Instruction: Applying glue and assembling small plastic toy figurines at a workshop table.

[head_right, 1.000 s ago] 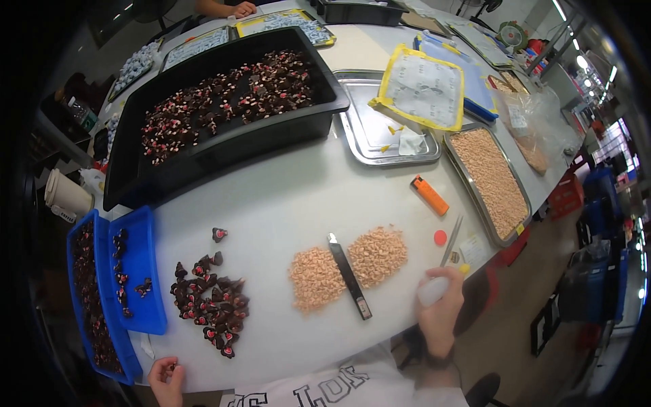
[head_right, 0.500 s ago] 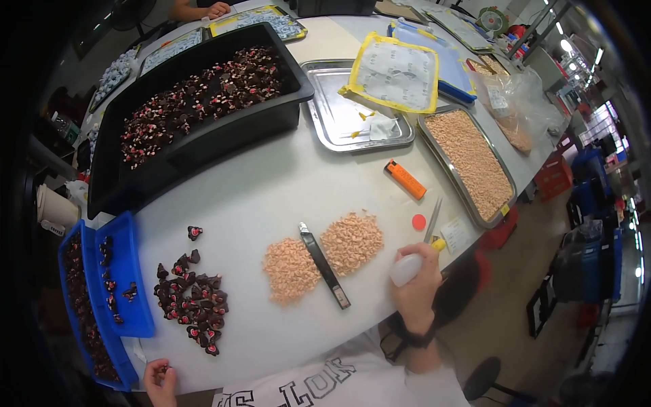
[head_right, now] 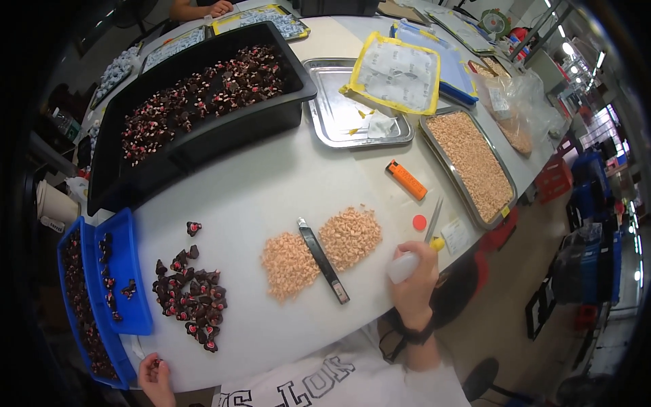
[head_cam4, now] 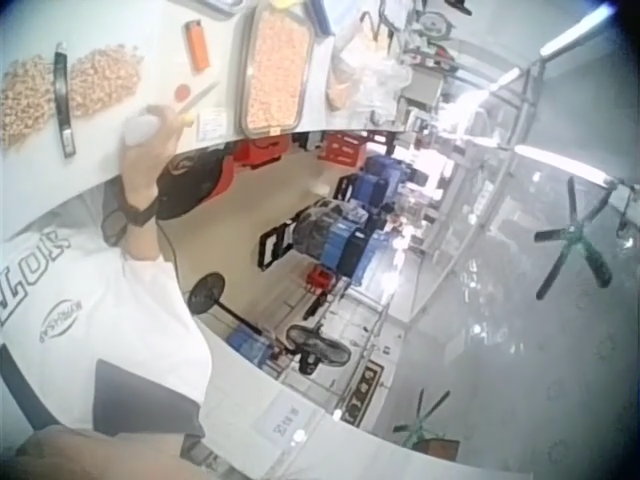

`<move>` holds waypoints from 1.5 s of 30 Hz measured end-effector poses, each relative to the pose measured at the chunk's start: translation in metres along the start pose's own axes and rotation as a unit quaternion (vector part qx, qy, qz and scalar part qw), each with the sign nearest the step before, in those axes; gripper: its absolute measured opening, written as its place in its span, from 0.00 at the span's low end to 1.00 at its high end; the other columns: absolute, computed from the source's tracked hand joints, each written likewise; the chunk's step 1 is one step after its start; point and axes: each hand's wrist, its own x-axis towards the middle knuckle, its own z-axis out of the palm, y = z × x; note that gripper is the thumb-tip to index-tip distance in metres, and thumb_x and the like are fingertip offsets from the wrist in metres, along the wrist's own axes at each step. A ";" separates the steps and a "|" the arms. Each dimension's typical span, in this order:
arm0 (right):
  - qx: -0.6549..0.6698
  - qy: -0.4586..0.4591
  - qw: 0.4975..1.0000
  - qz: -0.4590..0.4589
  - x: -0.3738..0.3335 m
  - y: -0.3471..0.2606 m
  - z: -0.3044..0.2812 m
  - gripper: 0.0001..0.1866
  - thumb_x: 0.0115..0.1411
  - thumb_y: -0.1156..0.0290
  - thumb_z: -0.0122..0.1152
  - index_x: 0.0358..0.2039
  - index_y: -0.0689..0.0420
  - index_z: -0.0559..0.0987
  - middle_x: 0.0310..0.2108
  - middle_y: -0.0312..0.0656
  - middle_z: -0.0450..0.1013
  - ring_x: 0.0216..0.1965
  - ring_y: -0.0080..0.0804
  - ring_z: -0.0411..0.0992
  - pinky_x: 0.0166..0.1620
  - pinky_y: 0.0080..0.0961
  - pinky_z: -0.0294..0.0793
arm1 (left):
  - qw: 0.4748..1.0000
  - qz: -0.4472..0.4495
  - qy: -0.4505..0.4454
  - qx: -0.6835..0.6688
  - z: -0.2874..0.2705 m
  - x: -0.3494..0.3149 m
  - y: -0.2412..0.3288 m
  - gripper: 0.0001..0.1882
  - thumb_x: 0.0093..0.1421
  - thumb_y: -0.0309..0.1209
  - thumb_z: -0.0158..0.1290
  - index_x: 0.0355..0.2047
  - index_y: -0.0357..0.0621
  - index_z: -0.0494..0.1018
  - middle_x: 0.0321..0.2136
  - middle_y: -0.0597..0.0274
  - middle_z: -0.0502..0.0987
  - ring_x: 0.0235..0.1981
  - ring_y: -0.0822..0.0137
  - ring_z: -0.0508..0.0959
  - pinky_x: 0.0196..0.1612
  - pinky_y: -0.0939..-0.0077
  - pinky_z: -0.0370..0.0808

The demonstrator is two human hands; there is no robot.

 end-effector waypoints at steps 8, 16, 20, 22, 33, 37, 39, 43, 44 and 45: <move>-0.017 0.027 0.999 -0.037 0.007 -0.008 -0.005 0.17 0.51 0.82 0.61 0.38 0.59 0.65 0.35 0.44 0.73 0.33 0.37 0.72 0.40 0.28 0.70 | 0.996 0.079 0.040 -0.019 0.009 0.007 -0.009 0.11 0.58 0.21 0.54 0.41 0.32 0.72 0.33 0.60 0.75 0.34 0.72 0.73 0.41 0.80 0.70; -0.003 -0.063 0.998 0.030 0.025 -0.024 -0.046 0.19 0.48 0.84 0.61 0.38 0.58 0.65 0.39 0.48 0.75 0.41 0.39 0.74 0.45 0.30 0.70 | 0.969 0.191 0.152 0.025 -0.015 -0.024 0.028 0.14 0.57 0.21 0.56 0.43 0.31 0.70 0.36 0.52 0.75 0.36 0.65 0.74 0.41 0.75 0.71; 0.058 -0.116 0.991 0.024 0.036 -0.028 -0.041 0.16 0.50 0.84 0.60 0.36 0.59 0.66 0.35 0.46 0.76 0.36 0.36 0.76 0.41 0.26 0.72 | 0.798 0.440 -0.205 -0.358 0.018 -0.009 0.071 0.22 0.54 0.31 0.60 0.48 0.41 0.66 0.35 0.57 0.71 0.28 0.65 0.70 0.29 0.72 0.65; 0.062 -0.156 0.985 0.028 0.038 -0.021 -0.030 0.16 0.49 0.84 0.60 0.36 0.59 0.66 0.35 0.46 0.76 0.36 0.35 0.76 0.40 0.26 0.73 | 0.771 0.420 -0.313 -0.362 0.050 0.008 0.093 0.22 0.53 0.38 0.61 0.44 0.44 0.66 0.33 0.57 0.69 0.27 0.64 0.68 0.27 0.73 0.62; 0.136 -0.152 0.979 0.025 0.039 0.006 -0.007 0.14 0.49 0.81 0.61 0.35 0.59 0.69 0.31 0.43 0.74 0.32 0.37 0.74 0.36 0.28 0.72 | 0.851 0.247 -0.339 -0.317 0.101 0.019 0.103 0.22 0.57 0.40 0.58 0.40 0.31 0.70 0.31 0.52 0.72 0.28 0.67 0.70 0.32 0.77 0.67; 0.184 -0.154 0.970 0.029 0.042 0.002 -0.003 0.15 0.50 0.80 0.62 0.36 0.58 0.68 0.30 0.42 0.74 0.32 0.33 0.74 0.36 0.26 0.72 | 0.838 0.283 -0.353 -0.305 0.102 0.020 0.100 0.22 0.56 0.39 0.59 0.39 0.30 0.71 0.32 0.52 0.71 0.30 0.68 0.69 0.32 0.78 0.65; 0.167 -0.156 0.974 -0.006 0.043 0.001 -0.004 0.15 0.50 0.80 0.63 0.36 0.57 0.67 0.30 0.41 0.74 0.32 0.32 0.74 0.36 0.26 0.72 | 0.840 0.283 -0.358 -0.293 0.101 0.023 0.098 0.22 0.56 0.38 0.59 0.39 0.29 0.71 0.32 0.53 0.71 0.30 0.68 0.69 0.32 0.78 0.65; 0.154 -0.163 0.974 -0.015 0.038 0.007 -0.003 0.16 0.49 0.81 0.64 0.36 0.57 0.68 0.28 0.41 0.73 0.30 0.31 0.73 0.35 0.26 0.72 | 0.843 0.267 -0.367 -0.288 0.099 0.022 0.100 0.20 0.54 0.34 0.60 0.38 0.29 0.71 0.32 0.53 0.71 0.30 0.68 0.69 0.33 0.79 0.66; 0.144 -0.165 0.976 -0.017 0.036 0.007 -0.003 0.16 0.49 0.81 0.64 0.35 0.57 0.67 0.28 0.41 0.73 0.30 0.31 0.73 0.35 0.26 0.72 | 0.843 0.269 -0.367 -0.288 0.100 0.022 0.099 0.20 0.54 0.34 0.60 0.38 0.29 0.71 0.32 0.53 0.71 0.30 0.68 0.69 0.33 0.79 0.66; 0.145 -0.164 0.975 -0.019 0.035 0.005 -0.004 0.16 0.49 0.81 0.64 0.35 0.57 0.67 0.28 0.41 0.73 0.30 0.31 0.73 0.35 0.26 0.72 | 0.840 0.249 -0.374 -0.303 0.101 0.021 0.097 0.21 0.53 0.33 0.61 0.41 0.29 0.71 0.33 0.53 0.72 0.30 0.68 0.70 0.33 0.79 0.66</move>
